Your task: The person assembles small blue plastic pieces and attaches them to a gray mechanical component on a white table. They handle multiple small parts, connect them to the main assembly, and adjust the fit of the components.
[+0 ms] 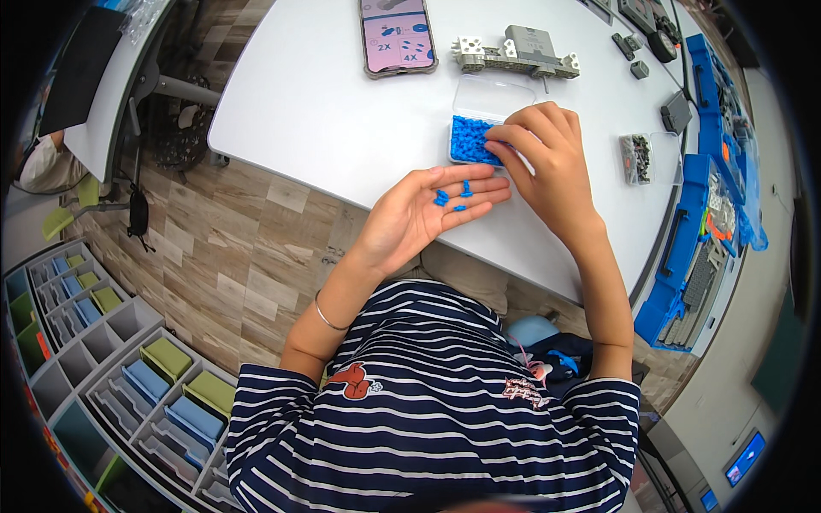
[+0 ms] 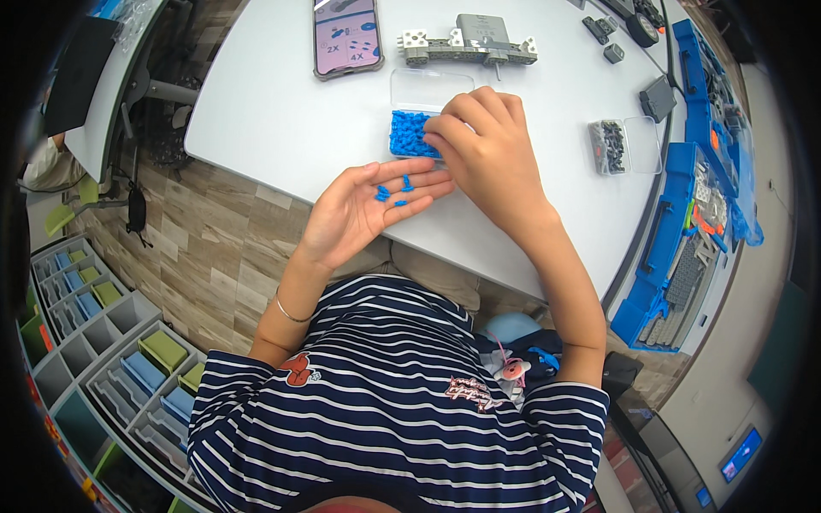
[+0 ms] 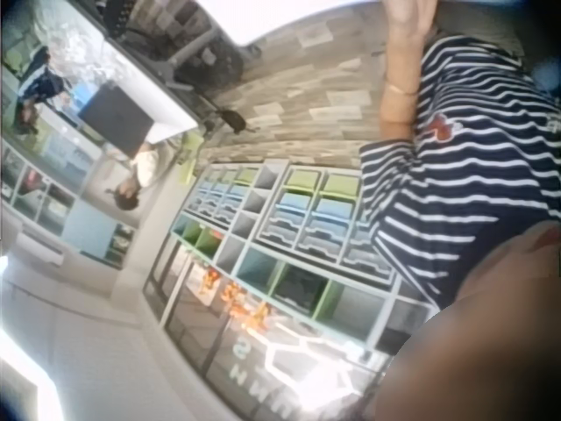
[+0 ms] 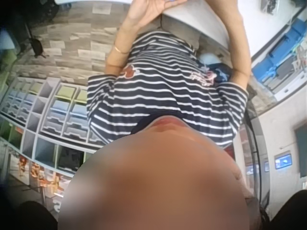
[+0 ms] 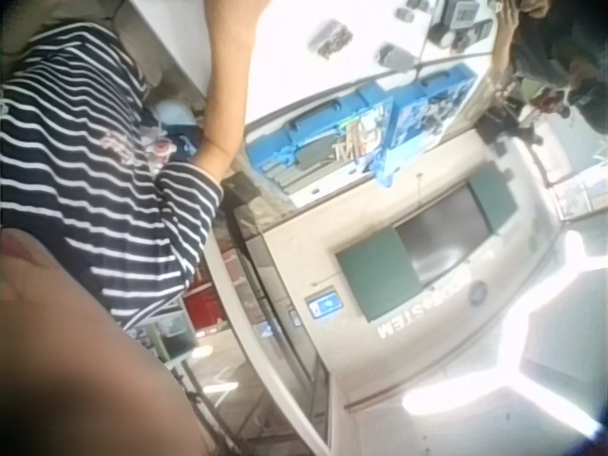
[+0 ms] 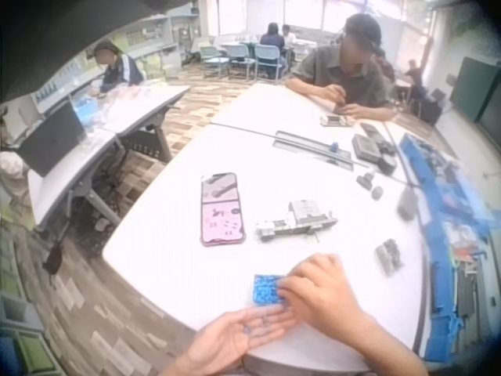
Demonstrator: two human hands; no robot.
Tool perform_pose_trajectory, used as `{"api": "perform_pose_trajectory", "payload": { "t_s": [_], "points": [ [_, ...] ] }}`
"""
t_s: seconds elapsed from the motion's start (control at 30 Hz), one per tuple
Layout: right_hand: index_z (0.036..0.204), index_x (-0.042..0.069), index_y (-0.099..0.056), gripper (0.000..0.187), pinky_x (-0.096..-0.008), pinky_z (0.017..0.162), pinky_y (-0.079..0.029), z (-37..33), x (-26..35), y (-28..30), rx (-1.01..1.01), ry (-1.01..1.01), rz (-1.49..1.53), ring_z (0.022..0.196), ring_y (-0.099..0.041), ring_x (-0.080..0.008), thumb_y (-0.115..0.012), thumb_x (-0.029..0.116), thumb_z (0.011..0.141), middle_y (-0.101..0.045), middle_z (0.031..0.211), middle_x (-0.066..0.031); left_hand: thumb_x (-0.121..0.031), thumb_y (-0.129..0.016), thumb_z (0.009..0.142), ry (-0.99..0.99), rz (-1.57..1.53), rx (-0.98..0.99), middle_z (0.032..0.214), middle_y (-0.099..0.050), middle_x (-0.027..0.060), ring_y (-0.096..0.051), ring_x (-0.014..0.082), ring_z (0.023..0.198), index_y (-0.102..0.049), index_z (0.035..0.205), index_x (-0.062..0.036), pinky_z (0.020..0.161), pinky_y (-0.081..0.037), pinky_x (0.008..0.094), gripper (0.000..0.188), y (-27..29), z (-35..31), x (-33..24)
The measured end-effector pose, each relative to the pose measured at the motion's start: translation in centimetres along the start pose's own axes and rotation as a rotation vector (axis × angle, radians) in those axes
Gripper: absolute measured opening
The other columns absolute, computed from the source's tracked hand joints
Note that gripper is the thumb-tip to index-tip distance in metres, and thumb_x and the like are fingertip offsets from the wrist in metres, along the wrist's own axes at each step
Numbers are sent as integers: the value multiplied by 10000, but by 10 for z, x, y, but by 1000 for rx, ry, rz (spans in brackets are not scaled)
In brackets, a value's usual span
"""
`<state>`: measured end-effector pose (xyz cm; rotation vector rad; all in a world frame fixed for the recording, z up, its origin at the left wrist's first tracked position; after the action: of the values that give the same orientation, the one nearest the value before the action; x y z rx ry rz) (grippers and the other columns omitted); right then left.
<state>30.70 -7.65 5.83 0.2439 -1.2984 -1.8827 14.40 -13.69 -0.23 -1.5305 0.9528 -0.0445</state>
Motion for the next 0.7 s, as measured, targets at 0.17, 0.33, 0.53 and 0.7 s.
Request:
{"api": "perform_pose_trajectory", "payload": {
  "t_s": [0.17, 0.33, 0.53, 0.7],
  "points": [
    [969, 116, -761, 141, -374, 876, -414, -3, 4, 12, 58, -28, 252, 914, -588, -212, -806, 110, 835, -637, 909, 0, -290, -305, 1135, -31, 26, -16, 1514, -450, 427, -454, 517, 1461, -348, 1491, 251, 1223, -449, 500, 649, -1, -1, 0],
    [978, 111, -774, 137, -375, 894, -408, -2, 0, 6, 68, -73, 160, 907, -583, -203, -803, 107, 845, -638, 918, 5, -297, -306, 1141, -11, -2, -19, 1510, -462, 416, -461, 517, 1456, -358, 1487, 249, 1217, -458, 499, 648, 0, -1, 0],
    [957, 94, -763, 110, -379, 926, -416, -4, -1, -1, 93, -90, 80, 929, -584, -207, -792, 111, 853, -636, 933, 1, -299, -308, 1152, -8, -31, -31, 1479, -511, 382, -516, 482, 1424, -407, 1473, 224, 1201, -478, 478, 622, 3, 0, 2],
    [929, 86, -750, 79, -381, 941, -419, -3, 1, -3, 135, -147, 97, 951, -586, -214, -780, 113, 862, -627, 934, -9, -299, -315, 1157, -5, -44, -36, 1468, -533, 363, -543, 466, 1408, -429, 1466, 213, 1192, -488, 472, 609, 4, 0, 3]
  ]
}}
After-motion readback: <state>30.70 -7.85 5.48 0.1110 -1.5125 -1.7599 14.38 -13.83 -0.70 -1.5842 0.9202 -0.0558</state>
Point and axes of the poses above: each hand's wrist, its own z-axis towards the middle knuckle, its own y-axis out of the back of the hand, x = y × z, the point moved 4 cm from there along z, towards the middle knuckle
